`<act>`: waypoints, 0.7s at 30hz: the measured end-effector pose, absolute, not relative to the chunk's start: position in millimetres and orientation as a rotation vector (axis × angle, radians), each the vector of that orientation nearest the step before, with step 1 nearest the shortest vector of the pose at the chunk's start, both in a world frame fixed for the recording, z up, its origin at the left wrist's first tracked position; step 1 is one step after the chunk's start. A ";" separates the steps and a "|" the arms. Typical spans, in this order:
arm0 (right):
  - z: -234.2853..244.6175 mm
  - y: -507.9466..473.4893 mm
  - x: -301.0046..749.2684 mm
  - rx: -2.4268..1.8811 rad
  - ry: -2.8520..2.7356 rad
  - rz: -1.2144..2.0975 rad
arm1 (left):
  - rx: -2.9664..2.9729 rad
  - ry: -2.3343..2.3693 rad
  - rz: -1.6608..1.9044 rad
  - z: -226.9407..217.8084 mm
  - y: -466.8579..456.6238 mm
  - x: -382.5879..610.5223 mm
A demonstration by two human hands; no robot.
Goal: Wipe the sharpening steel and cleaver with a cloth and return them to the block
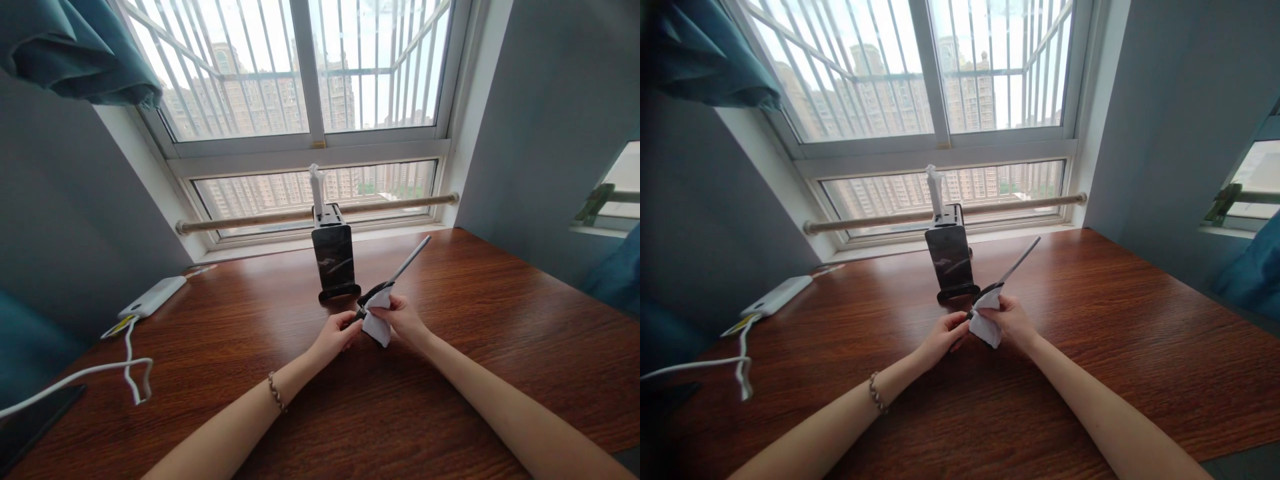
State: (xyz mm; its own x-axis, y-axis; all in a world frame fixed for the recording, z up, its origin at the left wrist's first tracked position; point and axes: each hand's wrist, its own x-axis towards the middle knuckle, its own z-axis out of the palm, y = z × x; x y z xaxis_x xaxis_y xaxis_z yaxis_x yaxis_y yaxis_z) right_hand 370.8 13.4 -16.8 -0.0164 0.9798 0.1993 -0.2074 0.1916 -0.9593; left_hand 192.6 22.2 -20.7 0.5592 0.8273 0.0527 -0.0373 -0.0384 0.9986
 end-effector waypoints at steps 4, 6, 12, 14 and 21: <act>-13.9 10.7 371.1 -0.897 -1.243 1.178 | 1.337 0.665 0.702 -19.2 22.4 188.8; -11.1 10.8 373.3 -0.893 -1.280 1.173 | 1.276 0.612 0.642 -17.2 22.6 187.5; -7.7 13.8 379.7 -0.897 -1.350 1.137 | 1.089 0.459 0.449 -12.1 24.0 184.1; -10.9 14.4 379.3 -0.904 -1.356 1.128 | 1.042 0.424 0.418 -11.7 24.9 182.6; -20.5 24.1 383.2 -0.888 -1.204 1.199 | 0.942 0.324 0.416 -13.0 25.7 182.2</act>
State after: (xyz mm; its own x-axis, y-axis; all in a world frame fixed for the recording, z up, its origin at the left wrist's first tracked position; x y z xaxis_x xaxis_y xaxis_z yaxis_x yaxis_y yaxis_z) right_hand 383.2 24.1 -20.5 -0.0520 0.9779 0.2026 -0.1984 0.1887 -0.9618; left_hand 182.2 25.7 -13.0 0.8741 0.4779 -0.0872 -0.2013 0.5197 0.8303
